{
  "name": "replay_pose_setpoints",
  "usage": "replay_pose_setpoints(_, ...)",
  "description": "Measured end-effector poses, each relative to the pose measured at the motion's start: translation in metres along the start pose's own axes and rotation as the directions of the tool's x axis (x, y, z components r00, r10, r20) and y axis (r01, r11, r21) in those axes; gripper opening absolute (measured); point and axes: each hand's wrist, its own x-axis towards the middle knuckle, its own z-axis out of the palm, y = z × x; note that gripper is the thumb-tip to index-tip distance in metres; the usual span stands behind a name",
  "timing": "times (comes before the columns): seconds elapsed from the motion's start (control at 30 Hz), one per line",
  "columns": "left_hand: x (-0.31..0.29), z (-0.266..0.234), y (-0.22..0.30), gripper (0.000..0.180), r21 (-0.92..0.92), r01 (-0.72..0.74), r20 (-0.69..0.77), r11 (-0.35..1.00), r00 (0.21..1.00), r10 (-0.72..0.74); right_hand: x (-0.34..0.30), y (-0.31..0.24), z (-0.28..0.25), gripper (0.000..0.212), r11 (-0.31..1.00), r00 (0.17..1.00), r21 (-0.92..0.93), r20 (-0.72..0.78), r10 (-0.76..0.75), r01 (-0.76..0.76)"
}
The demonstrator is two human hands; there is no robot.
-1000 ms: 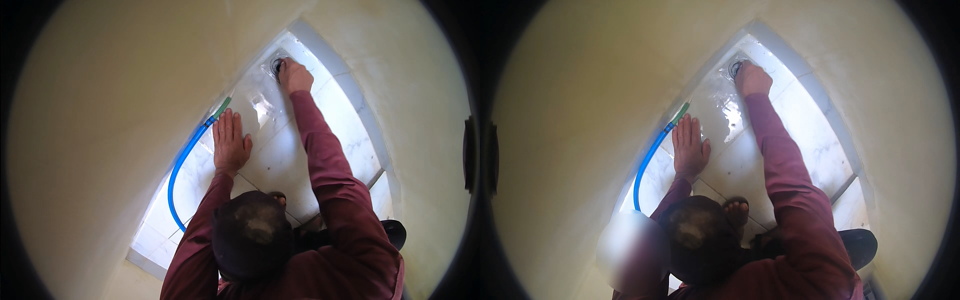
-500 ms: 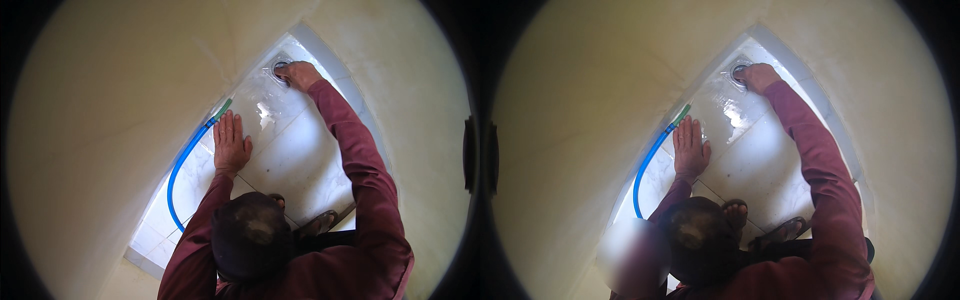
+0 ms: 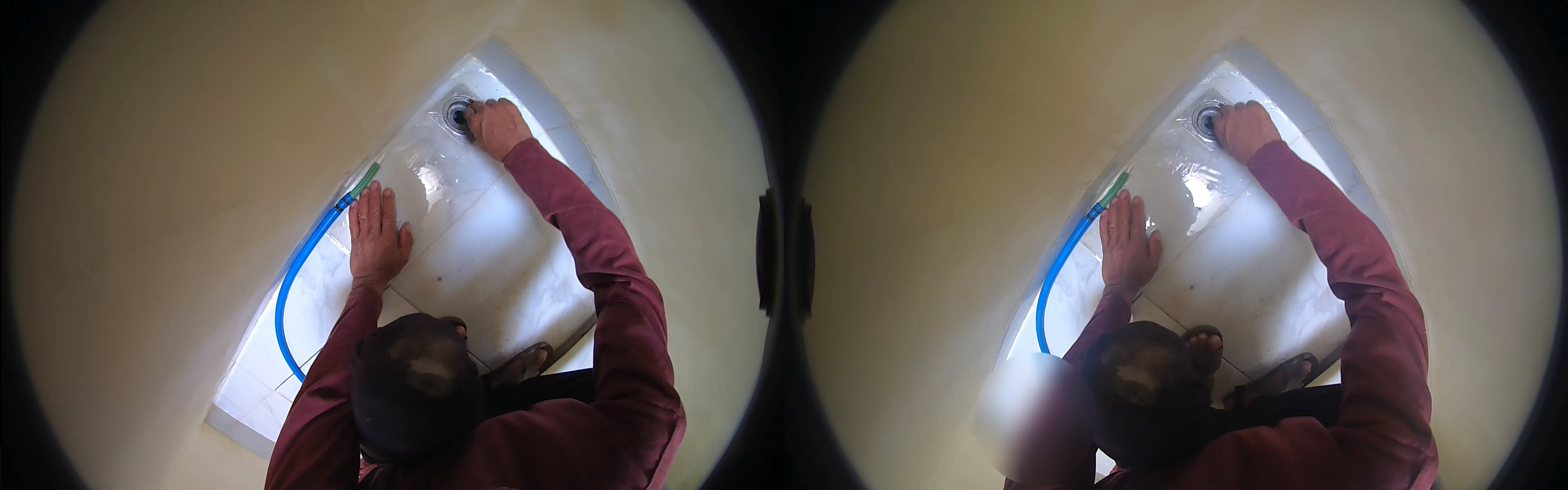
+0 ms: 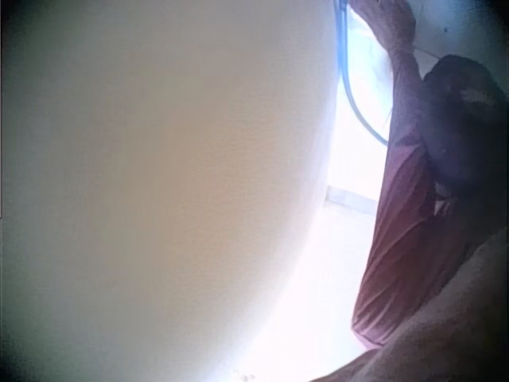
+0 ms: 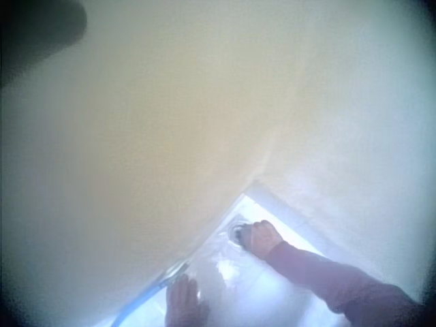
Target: The person cleans a shower drain by hand, using a hose to rinse the area and a small red tool to scrape the drain cover and surrounding tiles. They repeatedly remove debris from the drain cover and wipe the floor.
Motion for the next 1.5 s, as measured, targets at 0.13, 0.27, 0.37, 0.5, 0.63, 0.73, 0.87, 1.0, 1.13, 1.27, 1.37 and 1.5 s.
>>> replay_pose_setpoints(0.13, -0.003, 0.002, 0.002, 0.075, 0.003, -0.011, -0.009, 1.000, 1.000, 0.011, -0.026, 0.002, 0.022, 0.020, 0.744, 0.927, 0.664, -0.231, 0.296, -0.072)
replay_pose_setpoints(0.27, 0.002, 0.000, 0.004, 0.075, 0.011, -0.040, -0.017, 0.999, 0.999, 0.040, -0.001, -0.004, 0.036, 0.029, 0.476, 0.688, 0.820, -0.145, 0.711, -0.319)
replay_pose_setpoints(0.37, -0.001, -0.001, 0.004, 0.075, 0.040, -0.040, -0.024, 0.998, 0.999, 0.041, 0.018, -0.029, 0.029, 0.012, 0.574, 0.639, 0.689, -0.207, 0.741, -0.442)
replay_pose_setpoints(0.5, 0.000, 0.000, 0.004, 0.075, 0.064, -0.060, -0.030, 0.996, 0.998, 0.062, 0.023, -0.055, 0.027, 0.008, 0.668, 0.772, 0.686, -0.247, 0.586, -0.288)
replay_pose_setpoints(0.63, -0.001, -0.003, 0.003, 0.075, 0.079, -0.032, -0.005, 0.996, 0.999, 0.032, 0.003, -0.040, 0.016, 0.018, 0.511, 0.850, 0.833, -0.101, 0.517, -0.212)
replay_pose_setpoints(0.73, 0.001, 0.001, 0.003, 0.075, 0.065, -0.066, -0.037, 0.996, 0.997, 0.069, 0.000, -0.024, 0.029, 0.016, 0.391, 0.709, 0.877, -0.088, 0.700, -0.278)
replay_pose_setpoints(0.87, 0.000, 0.001, 0.001, 0.075, 0.052, -0.049, -0.032, 0.997, 0.998, 0.051, 0.011, -0.045, 0.017, 0.017, 0.304, 0.562, 0.910, -0.099, 0.821, -0.284)
replay_pose_setpoints(1.0, -0.003, 0.001, -0.001, 0.076, 0.051, -0.057, -0.045, 0.997, 0.997, 0.059, 0.011, -0.034, 0.017, 0.028, -0.064, 0.527, 0.964, 0.196, 0.827, -0.259)
replay_pose_setpoints(1.13, 0.001, -0.001, 0.002, 0.078, 0.049, -0.070, -0.032, 0.996, 0.997, 0.072, 0.018, -0.041, 0.023, 0.023, 0.010, 0.498, 0.973, 0.109, 0.860, -0.229)
replay_pose_setpoints(1.27, 0.000, 0.001, 0.004, 0.078, 0.058, -0.075, -0.035, 0.996, 0.996, 0.077, 0.034, -0.055, 0.017, 0.020, 0.111, 0.452, 0.917, 0.081, 0.889, -0.383)
replay_pose_setpoints(1.37, 0.002, 0.003, 0.005, 0.076, 0.062, -0.098, -0.041, 0.993, 0.994, 0.101, 0.039, -0.057, 0.007, 0.019, 0.113, 0.468, 0.871, 0.143, 0.872, -0.478)
replay_pose_setpoints(1.5, 0.000, 0.002, 0.002, 0.075, 0.078, -0.090, -0.032, 0.993, 0.995, 0.093, 0.043, -0.071, 0.003, 0.019, 0.108, 0.464, 0.878, 0.138, 0.875, -0.466)
